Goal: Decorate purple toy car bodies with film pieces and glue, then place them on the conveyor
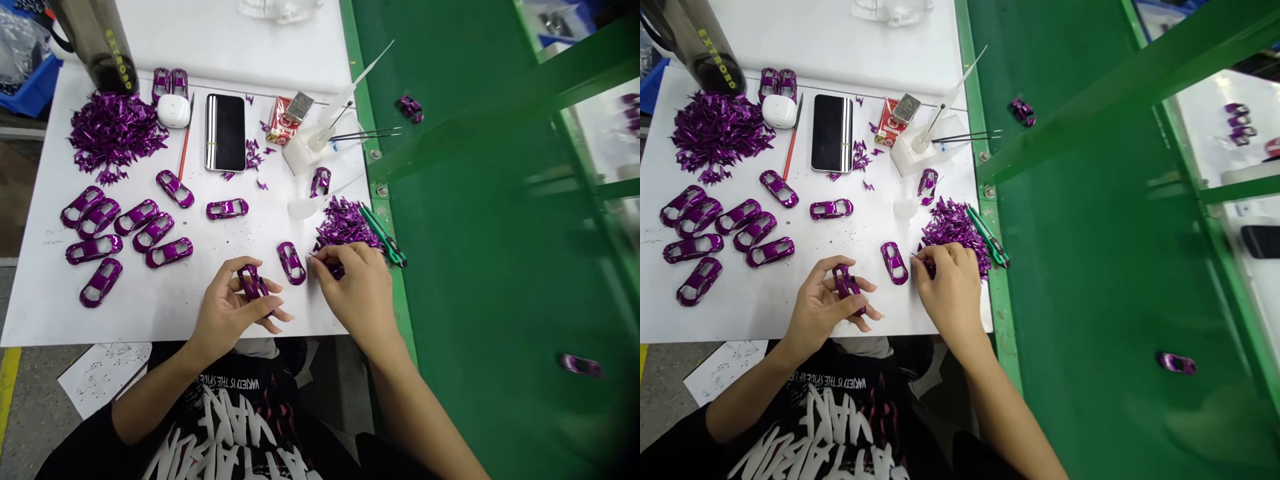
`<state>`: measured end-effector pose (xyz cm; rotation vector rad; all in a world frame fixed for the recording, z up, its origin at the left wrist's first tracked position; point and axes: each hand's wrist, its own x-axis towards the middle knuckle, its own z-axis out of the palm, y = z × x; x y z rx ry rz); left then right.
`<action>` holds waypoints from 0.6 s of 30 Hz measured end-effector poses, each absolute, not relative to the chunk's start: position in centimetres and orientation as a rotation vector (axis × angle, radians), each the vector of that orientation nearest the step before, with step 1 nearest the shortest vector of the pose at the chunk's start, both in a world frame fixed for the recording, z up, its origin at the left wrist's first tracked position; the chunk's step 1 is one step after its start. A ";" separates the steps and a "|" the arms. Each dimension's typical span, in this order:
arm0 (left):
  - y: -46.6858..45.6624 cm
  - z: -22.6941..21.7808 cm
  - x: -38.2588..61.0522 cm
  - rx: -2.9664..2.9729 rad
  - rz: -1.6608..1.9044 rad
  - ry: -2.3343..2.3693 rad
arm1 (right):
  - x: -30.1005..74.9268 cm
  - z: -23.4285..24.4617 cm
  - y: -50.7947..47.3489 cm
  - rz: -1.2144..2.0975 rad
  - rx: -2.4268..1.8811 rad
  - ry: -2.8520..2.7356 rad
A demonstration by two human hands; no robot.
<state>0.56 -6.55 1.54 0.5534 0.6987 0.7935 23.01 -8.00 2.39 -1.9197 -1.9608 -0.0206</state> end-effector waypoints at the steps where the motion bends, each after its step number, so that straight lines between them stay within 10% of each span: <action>1: -6.6 1.6 0.6 0.565 0.814 0.708 | 22.3 2.7 -8.2 0.010 -1.878 -1.930; 18: -6.9 1.4 1.2 0.531 0.890 0.900 | 14.1 3.7 -9.5 -0.032 -1.359 -1.900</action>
